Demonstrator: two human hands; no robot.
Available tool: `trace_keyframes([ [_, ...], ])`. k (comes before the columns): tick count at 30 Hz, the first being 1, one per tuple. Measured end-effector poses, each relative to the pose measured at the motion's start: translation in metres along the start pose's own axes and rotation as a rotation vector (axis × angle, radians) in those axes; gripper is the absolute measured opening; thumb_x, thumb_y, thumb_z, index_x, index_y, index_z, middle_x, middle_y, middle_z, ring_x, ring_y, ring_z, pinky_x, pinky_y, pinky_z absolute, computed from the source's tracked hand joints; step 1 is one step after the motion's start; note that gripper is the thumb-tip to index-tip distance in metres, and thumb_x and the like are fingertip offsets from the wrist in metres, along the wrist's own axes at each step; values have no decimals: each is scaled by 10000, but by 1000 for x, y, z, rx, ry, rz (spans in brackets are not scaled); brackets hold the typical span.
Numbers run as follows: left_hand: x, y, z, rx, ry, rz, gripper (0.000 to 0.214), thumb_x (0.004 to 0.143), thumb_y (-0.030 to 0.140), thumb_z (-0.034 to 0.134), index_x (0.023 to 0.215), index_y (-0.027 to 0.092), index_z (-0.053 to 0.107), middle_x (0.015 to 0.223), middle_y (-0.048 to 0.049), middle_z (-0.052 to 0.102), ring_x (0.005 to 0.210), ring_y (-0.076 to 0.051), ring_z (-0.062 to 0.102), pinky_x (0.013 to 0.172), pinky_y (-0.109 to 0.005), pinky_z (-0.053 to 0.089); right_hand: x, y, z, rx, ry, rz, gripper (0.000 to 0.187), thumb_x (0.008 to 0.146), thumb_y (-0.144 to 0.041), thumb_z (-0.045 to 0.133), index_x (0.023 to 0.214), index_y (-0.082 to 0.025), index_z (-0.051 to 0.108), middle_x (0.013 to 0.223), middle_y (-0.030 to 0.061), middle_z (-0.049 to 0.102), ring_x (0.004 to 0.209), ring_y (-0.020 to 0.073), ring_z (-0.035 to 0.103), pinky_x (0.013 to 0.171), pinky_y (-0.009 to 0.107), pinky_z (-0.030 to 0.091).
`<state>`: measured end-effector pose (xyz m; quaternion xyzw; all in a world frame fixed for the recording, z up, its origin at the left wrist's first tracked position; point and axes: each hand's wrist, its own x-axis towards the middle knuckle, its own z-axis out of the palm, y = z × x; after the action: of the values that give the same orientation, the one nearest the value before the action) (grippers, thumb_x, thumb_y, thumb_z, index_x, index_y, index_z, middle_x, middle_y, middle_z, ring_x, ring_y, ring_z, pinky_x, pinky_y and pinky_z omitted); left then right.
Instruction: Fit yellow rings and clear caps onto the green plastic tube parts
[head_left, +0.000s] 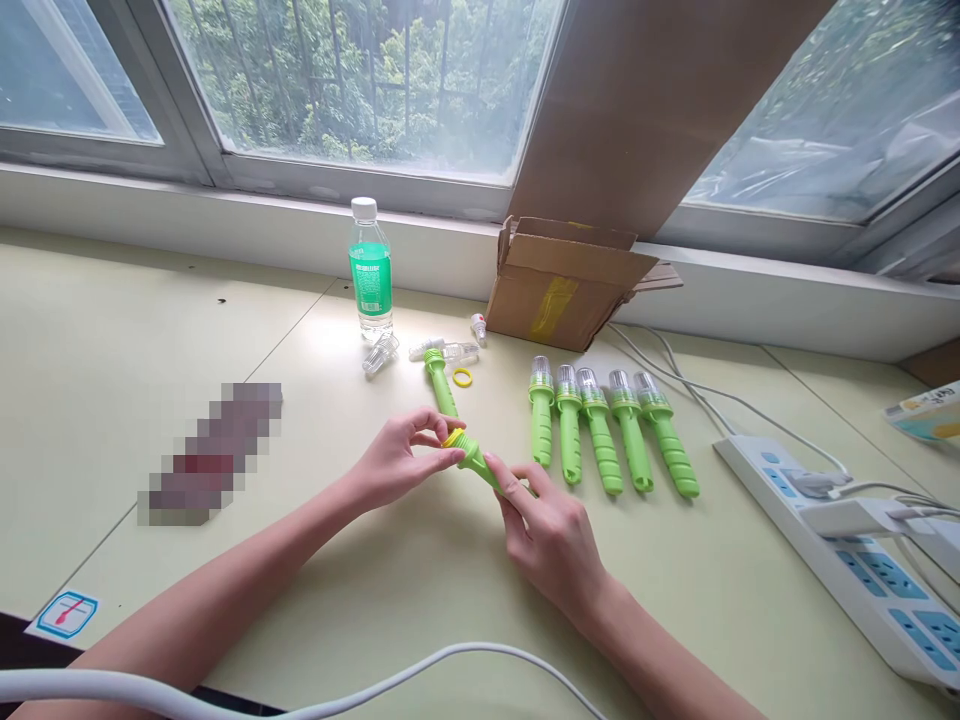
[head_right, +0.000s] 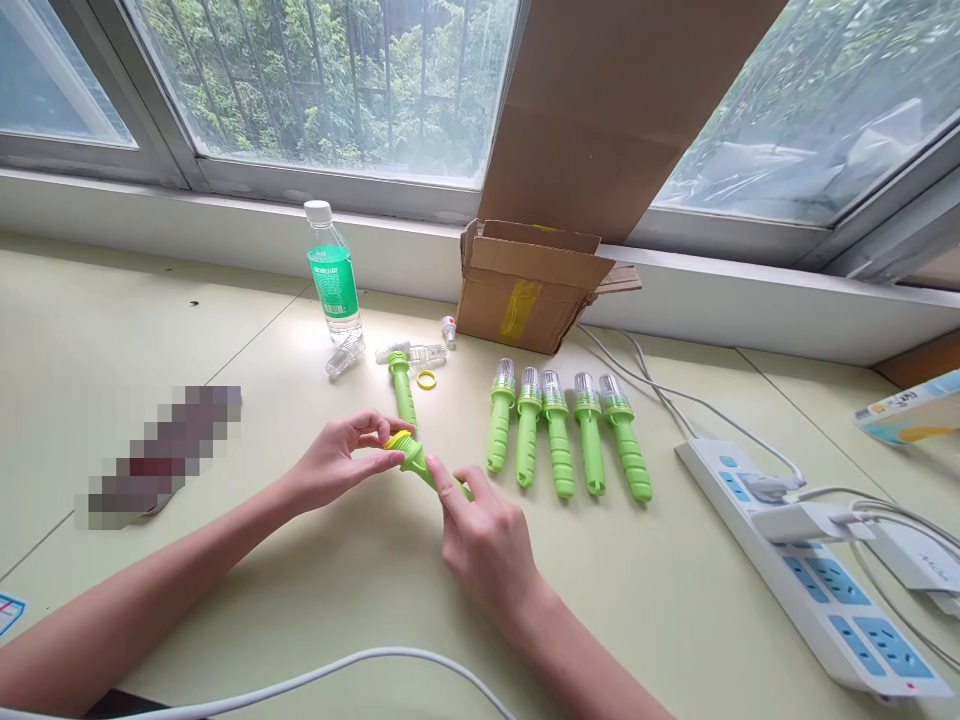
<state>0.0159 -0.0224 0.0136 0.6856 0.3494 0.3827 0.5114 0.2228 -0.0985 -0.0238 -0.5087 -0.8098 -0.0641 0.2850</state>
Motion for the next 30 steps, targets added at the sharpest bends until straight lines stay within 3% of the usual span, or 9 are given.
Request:
trace_keyframes([
  [3, -1, 0, 1, 16, 1, 29, 206, 787, 307, 642, 760, 164, 496, 1086, -100, 654, 987, -207, 645, 888, -415, 529, 0, 0, 1, 16, -19, 8, 536, 850, -30, 442, 1359, -194, 463, 827, 51, 576, 549, 114, 485, 516, 230, 392],
  [10, -2, 0, 2, 136, 36, 120, 192, 801, 312, 627, 769, 169, 503, 1025, -82, 670, 976, -189, 645, 897, -402, 524, 2, -2, 0, 150, -25, 48, 557, 876, -67, 449, 1402, -239, 389, 825, 35, 554, 547, 117, 455, 511, 234, 389],
  [15, -1, -2, -2, 210, -4, 241, 275, 720, 306, 718, 840, 176, 507, 1087, -95, 646, 1014, -192, 628, 894, -364, 522, 3, -2, -3, 287, -48, 117, 545, 879, -82, 455, 1390, -266, 408, 864, 39, 561, 571, 122, 468, 541, 248, 413],
  [25, -2, -6, -1, 398, 51, 344, 231, 776, 322, 666, 800, 185, 481, 1054, -105, 660, 1022, -206, 627, 884, -381, 508, 7, -5, -8, 543, -102, 269, 489, 876, -128, 491, 1344, -270, 477, 926, 52, 602, 758, 175, 578, 673, 306, 477],
  [30, 0, -2, -4, 419, 46, 431, 315, 706, 357, 725, 833, 185, 493, 1075, -123, 651, 1071, -230, 605, 886, -383, 508, 10, -8, -11, 670, -104, 331, 463, 865, -161, 528, 1316, -261, 513, 1046, 64, 639, 912, 216, 603, 784, 356, 504],
])
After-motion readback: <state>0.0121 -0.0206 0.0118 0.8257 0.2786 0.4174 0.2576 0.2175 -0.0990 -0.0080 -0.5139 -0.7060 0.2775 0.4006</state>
